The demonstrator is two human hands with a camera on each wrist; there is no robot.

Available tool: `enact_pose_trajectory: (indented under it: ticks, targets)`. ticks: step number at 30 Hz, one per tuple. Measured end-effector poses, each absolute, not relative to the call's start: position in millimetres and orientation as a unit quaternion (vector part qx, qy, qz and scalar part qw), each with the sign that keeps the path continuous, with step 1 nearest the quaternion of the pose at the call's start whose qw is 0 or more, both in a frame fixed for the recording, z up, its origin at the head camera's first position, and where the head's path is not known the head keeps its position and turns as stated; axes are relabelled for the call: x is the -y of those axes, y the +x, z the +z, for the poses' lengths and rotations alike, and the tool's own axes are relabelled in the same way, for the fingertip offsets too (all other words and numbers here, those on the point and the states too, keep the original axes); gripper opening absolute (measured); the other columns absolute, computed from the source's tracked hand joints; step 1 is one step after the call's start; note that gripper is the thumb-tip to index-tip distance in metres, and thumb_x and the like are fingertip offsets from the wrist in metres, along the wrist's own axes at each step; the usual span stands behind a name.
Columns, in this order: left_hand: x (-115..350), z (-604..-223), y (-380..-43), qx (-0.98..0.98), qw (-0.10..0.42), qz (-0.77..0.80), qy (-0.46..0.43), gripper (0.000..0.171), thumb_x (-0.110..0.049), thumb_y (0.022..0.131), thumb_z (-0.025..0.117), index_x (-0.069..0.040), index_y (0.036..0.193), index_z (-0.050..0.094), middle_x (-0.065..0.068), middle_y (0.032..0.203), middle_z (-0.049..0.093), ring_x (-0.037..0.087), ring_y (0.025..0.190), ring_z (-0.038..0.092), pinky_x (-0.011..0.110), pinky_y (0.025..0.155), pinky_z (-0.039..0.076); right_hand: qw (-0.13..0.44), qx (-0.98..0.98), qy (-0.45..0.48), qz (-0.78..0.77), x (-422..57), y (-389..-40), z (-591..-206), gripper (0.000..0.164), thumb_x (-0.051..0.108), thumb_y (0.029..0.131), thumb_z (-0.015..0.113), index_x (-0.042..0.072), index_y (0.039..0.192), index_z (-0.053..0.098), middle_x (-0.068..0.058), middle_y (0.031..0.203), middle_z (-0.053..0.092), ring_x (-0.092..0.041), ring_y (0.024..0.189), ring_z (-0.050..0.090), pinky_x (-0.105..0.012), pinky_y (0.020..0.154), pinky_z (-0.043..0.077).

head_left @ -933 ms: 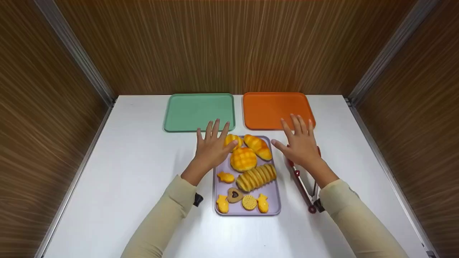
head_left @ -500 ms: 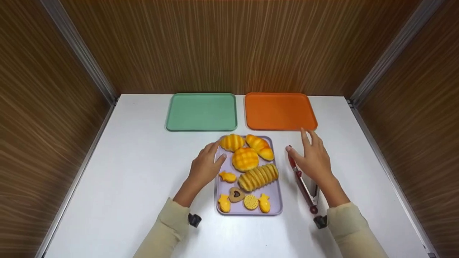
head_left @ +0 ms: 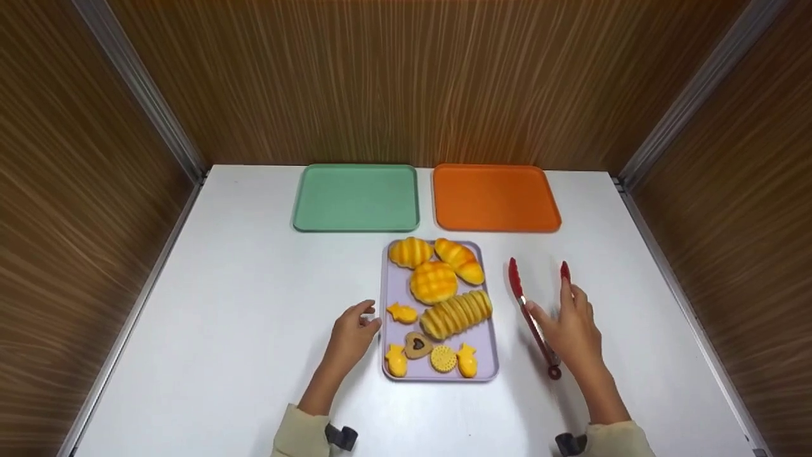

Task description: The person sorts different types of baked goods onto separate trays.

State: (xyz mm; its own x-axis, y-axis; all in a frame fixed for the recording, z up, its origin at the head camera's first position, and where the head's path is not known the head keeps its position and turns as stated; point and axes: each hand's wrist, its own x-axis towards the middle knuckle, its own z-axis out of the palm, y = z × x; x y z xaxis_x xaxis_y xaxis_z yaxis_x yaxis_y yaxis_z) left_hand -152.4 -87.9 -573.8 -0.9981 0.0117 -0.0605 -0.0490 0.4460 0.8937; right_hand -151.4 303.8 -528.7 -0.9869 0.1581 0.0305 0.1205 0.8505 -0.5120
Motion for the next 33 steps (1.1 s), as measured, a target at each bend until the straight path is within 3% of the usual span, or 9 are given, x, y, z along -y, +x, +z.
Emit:
enact_pose_trajectory:
  ticks: [10,19,26,33]
  targets:
    - [75.7,-591.8,-139.2,-0.836,0.035,0.546,-0.032,0.037,-0.009,0.092,0.068,0.004,0.126,0.065,0.013,0.11,0.07,0.02,0.094,0.064,0.033,0.082,0.057,0.017,0.956,-0.112,0.272,-310.9,-129.9,-553.1,0.093,0.052,0.094,0.064,-0.01,0.152,0.028,-0.038,0.145,0.038,-0.053,0.128,0.046,-0.067,0.091,0.049]
    - [66.8,-594.4,-137.8,-0.843,0.02,0.534,-0.061,0.033,-0.005,0.089,0.069,0.004,0.12,0.068,0.012,0.103,0.071,0.02,0.092,0.065,0.032,0.08,0.058,-0.006,0.951,-0.158,0.267,-304.7,-131.2,-563.6,0.083,0.051,0.088,0.073,-0.014,0.132,0.047,-0.037,0.123,0.054,-0.045,0.1,0.06,-0.053,0.07,0.055]
    - [63.5,-597.2,-138.6,-0.84,0.022,0.536,-0.075,0.032,-0.005,0.089,0.069,0.002,0.12,0.069,0.01,0.101,0.071,0.018,0.089,0.065,0.03,0.077,0.058,0.023,0.955,-0.173,0.239,-301.3,-136.9,-572.9,0.082,0.041,0.086,0.077,-0.019,0.133,0.047,-0.037,0.119,0.054,-0.053,0.105,0.056,-0.057,0.075,0.05]
    - [65.8,-596.3,-137.2,-0.841,0.007,0.538,-0.065,0.03,-0.005,0.089,0.069,0.003,0.118,0.069,0.01,0.099,0.07,0.019,0.09,0.066,0.032,0.079,0.058,0.093,0.954,-0.155,0.241,-299.9,-137.7,-577.8,0.068,0.029,0.083,0.08,-0.022,0.12,0.055,-0.039,0.109,0.057,-0.056,0.1,0.056,-0.062,0.075,0.047]
